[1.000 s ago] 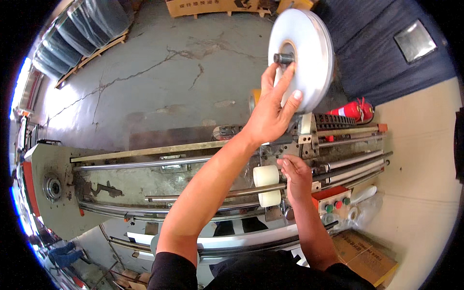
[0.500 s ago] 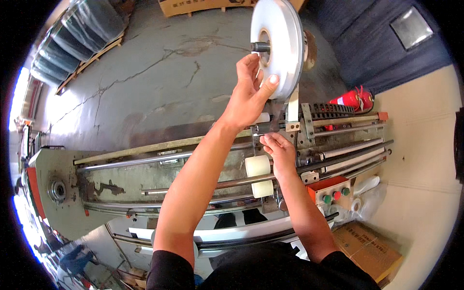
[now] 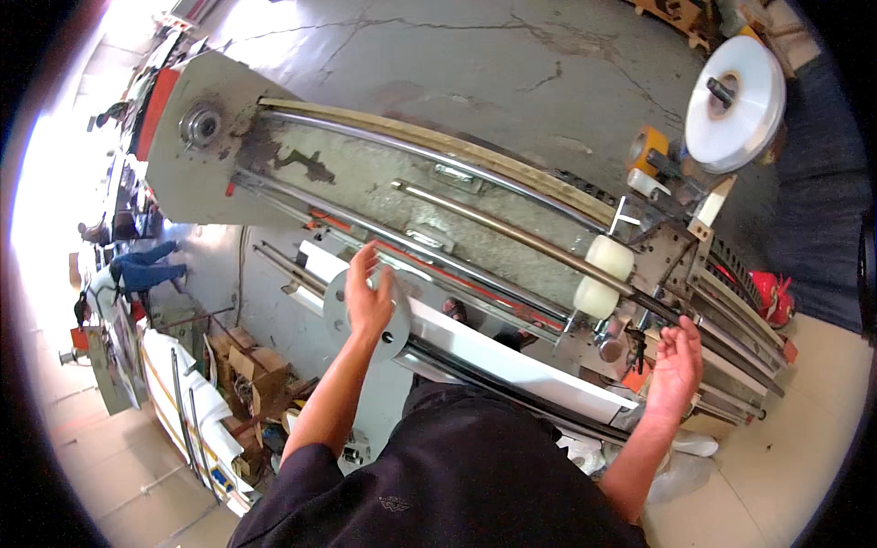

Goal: The person sets up and operates a material slitting machine by loading a roll of white tape, threading the material through rollers, and securing a metal rod into the chuck. The person then pulls material along the rod, secures it, and collects finished sections of rod.

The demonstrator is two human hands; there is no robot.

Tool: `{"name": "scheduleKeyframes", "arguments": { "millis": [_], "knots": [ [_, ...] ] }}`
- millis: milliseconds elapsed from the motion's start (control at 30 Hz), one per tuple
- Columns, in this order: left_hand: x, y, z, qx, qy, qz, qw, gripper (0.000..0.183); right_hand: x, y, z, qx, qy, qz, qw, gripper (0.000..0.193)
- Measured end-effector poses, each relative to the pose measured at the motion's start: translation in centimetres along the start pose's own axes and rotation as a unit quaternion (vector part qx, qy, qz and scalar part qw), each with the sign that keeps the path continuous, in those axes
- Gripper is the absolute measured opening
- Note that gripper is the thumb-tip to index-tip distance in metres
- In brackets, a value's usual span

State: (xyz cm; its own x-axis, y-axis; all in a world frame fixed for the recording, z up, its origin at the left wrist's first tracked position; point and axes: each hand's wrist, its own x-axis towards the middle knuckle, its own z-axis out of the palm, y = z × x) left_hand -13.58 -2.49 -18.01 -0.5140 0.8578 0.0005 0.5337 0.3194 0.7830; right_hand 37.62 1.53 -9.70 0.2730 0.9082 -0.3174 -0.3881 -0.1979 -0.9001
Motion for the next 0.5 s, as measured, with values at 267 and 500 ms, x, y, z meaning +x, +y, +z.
{"name": "scheduleKeyframes", "arguments": {
  "millis": [267,500],
  "knots": [
    [-7.1,-11.0,-6.5,0.292,-0.084,-0.01,0.953,0.069,4.4,-6.2,2.5,-0.038,0.015,-0.085,0.996,0.038],
    [-6.9,-9.9,-8.3,0.29,-0.135,-0.046,0.946,0.063,14.2,-18.2,11.0,-0.135,-0.023,-0.293,0.946,0.034]
  ]
}}
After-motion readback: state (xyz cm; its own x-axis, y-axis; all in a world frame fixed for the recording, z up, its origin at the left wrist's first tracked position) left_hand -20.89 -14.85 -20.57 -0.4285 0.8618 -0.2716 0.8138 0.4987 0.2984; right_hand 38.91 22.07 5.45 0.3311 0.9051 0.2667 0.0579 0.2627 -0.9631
